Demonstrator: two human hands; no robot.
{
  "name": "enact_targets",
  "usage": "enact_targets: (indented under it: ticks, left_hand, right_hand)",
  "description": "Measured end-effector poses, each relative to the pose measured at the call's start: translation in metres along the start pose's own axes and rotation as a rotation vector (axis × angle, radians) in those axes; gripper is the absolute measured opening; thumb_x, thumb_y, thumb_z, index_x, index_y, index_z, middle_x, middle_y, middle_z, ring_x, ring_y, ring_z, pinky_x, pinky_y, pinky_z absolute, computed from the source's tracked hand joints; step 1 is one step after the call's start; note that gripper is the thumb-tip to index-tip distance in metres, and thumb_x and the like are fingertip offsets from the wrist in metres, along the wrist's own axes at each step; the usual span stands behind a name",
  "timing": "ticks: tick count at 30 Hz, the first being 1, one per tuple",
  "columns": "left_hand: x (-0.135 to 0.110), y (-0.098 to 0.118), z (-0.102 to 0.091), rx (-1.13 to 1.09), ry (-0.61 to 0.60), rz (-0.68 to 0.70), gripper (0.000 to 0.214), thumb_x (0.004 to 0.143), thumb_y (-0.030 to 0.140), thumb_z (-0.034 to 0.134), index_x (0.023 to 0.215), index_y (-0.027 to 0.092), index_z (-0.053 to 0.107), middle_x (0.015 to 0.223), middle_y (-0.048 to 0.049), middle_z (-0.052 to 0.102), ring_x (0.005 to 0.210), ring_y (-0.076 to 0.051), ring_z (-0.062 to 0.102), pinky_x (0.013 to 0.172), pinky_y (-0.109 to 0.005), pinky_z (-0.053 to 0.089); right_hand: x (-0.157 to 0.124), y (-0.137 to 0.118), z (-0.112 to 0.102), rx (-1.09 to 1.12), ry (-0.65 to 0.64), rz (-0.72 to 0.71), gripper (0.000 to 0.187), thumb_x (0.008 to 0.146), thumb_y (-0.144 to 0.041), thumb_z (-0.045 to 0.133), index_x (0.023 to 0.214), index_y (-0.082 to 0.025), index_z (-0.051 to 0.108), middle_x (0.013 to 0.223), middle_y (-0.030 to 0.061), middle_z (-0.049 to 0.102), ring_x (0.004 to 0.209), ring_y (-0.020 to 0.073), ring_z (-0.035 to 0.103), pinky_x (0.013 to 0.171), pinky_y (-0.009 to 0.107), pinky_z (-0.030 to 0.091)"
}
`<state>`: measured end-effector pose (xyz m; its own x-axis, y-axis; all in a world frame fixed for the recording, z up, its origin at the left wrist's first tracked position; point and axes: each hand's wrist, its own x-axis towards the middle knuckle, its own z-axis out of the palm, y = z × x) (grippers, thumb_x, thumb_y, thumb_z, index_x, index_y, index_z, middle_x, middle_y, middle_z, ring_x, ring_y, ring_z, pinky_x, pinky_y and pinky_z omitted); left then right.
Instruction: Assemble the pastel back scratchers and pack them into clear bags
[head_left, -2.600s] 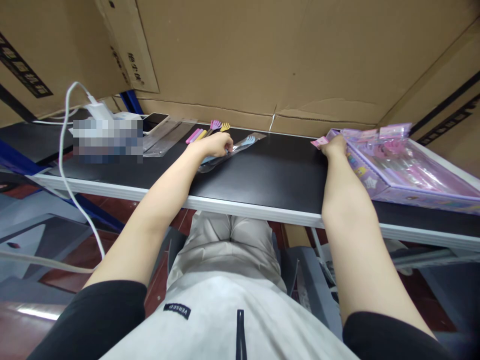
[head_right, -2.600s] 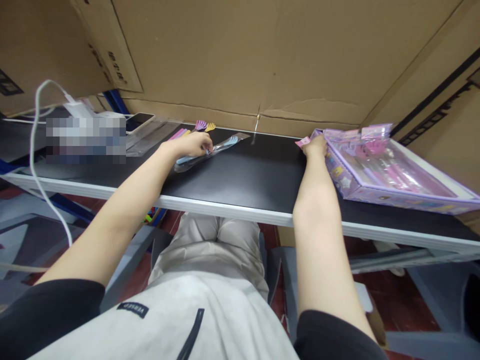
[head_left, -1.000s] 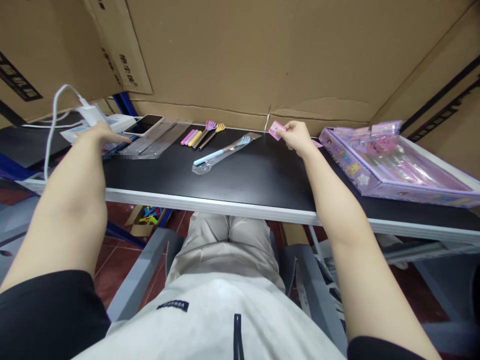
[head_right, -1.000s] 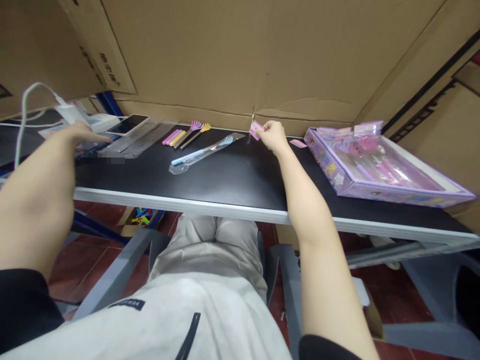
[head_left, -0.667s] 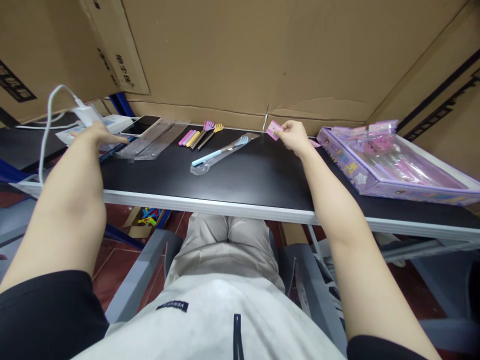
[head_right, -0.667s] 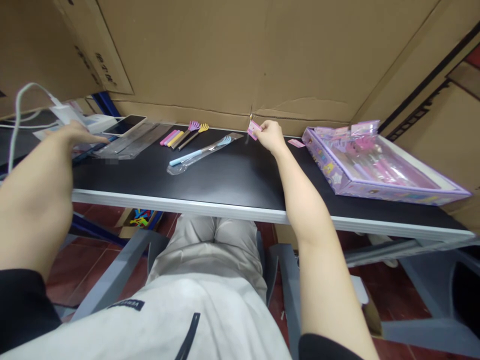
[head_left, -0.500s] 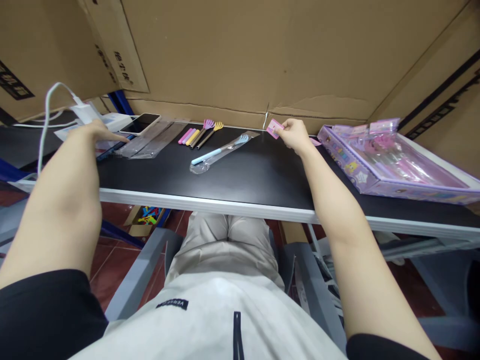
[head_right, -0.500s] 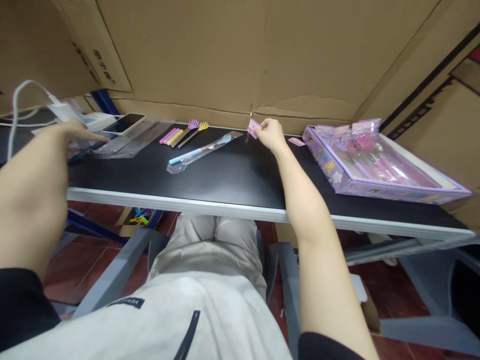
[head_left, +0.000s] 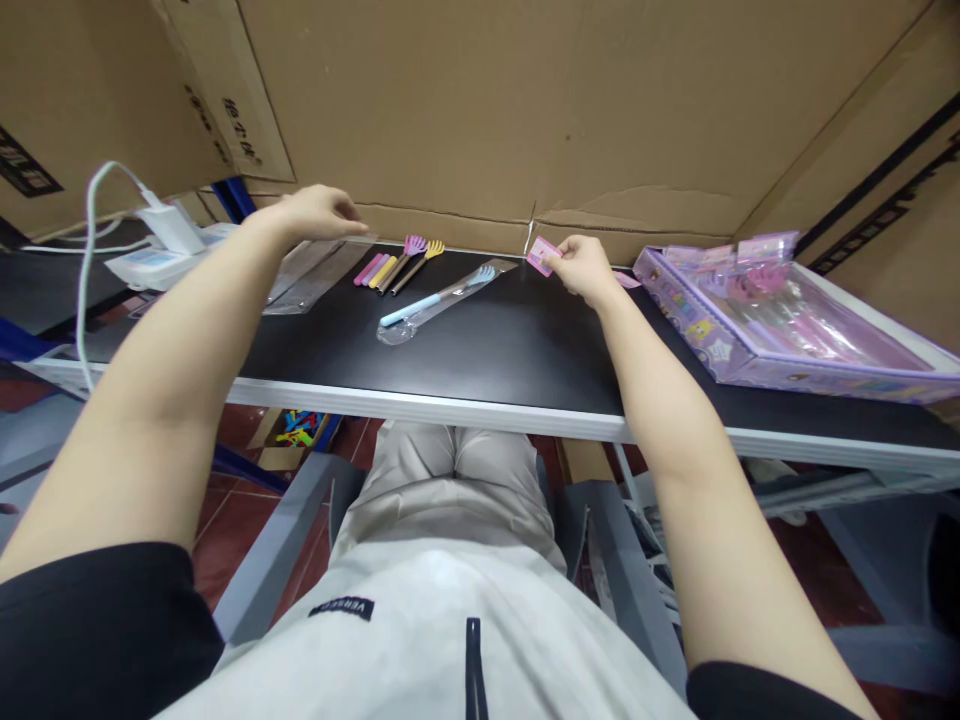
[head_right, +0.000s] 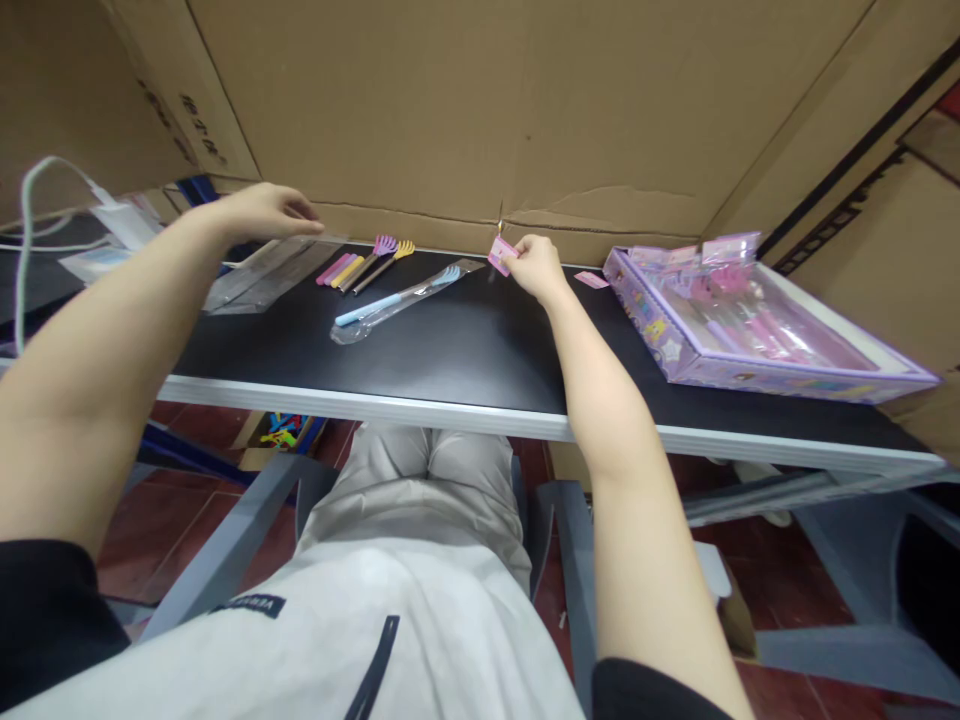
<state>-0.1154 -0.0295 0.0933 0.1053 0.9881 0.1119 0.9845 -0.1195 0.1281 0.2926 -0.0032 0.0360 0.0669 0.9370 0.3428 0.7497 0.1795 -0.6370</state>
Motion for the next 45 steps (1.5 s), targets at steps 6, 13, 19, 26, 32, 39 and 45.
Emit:
enact_targets:
  ticks: [6,13,19,26,32,39,45]
  left_hand:
    - [0.025,0.088,0.028,-0.003,-0.155,0.217,0.051,0.102,0.048,0.064,0.144,0.022,0.078,0.14,-0.0047,0.081,0.136,-0.026,0.073,0.117,-0.032,0.052]
    - [0.048,0.155,0.072,0.012,-0.223,0.304,0.062,0.106,0.047,0.061,0.163,0.024,0.064,0.168,-0.01,0.067,0.15,-0.026,0.066,0.121,-0.03,0.051]
    - [0.043,0.183,0.084,-0.025,-0.173,0.292,0.061,0.11,0.028,0.055,0.169,0.013,0.058,0.172,-0.0157,0.062,0.16,-0.026,0.06,0.129,-0.03,0.046]
    - [0.04,0.184,0.084,-0.043,-0.174,0.344,0.075,0.092,0.015,0.063,0.166,0.02,0.065,0.166,-0.0105,0.068,0.153,-0.029,0.066,0.127,-0.03,0.049]
    - [0.041,0.173,0.089,-0.061,-0.181,0.409,0.088,0.079,0.018,0.067,0.166,0.028,0.065,0.163,-0.0067,0.068,0.144,-0.028,0.069,0.121,-0.029,0.051]
    - [0.038,0.16,0.091,-0.09,-0.207,0.515,0.083,0.08,0.019,0.063,0.162,0.029,0.065,0.163,-0.007,0.067,0.141,-0.026,0.069,0.118,-0.03,0.052]
    - [0.033,0.159,0.086,-0.09,-0.205,0.511,0.082,0.072,0.017,0.067,0.152,0.03,0.072,0.154,-0.0067,0.071,0.13,-0.028,0.072,0.113,-0.032,0.055]
  right_hand:
    - [-0.001,0.001,0.002,0.003,-0.017,-0.019,0.029,0.09,-0.025,0.083,0.081,-0.024,0.056,0.082,0.0049,0.063,0.094,0.0246,0.067,0.092,0.037,0.06]
    - [0.002,0.007,0.004,-0.018,-0.025,-0.035,0.025,0.091,-0.021,0.078,0.079,-0.025,0.056,0.081,0.0045,0.063,0.092,0.0244,0.066,0.092,0.039,0.061]
    - [0.005,0.013,0.005,-0.066,-0.03,-0.029,0.026,0.09,-0.017,0.077,0.077,-0.024,0.056,0.083,0.0043,0.065,0.091,0.0229,0.066,0.098,0.039,0.06]
    - [0.009,0.023,0.012,-0.054,-0.088,-0.041,0.018,0.09,-0.018,0.076,0.083,-0.022,0.061,0.077,0.0038,0.065,0.081,0.0236,0.068,0.093,0.042,0.062]
    - [0.013,0.026,0.022,-0.175,-0.037,-0.112,0.014,0.091,-0.016,0.075,0.086,-0.022,0.064,0.086,0.0064,0.07,0.094,0.0268,0.07,0.1,0.042,0.06]
    - [0.006,0.02,0.038,-0.266,-0.076,-0.135,0.004,0.097,-0.019,0.072,0.094,-0.021,0.071,0.101,0.0119,0.077,0.106,0.0314,0.073,0.102,0.044,0.06]
    - [0.001,0.02,0.039,-0.312,-0.037,-0.13,0.008,0.096,-0.013,0.069,0.101,-0.019,0.071,0.131,0.0214,0.075,0.128,0.0393,0.07,0.113,0.052,0.056]
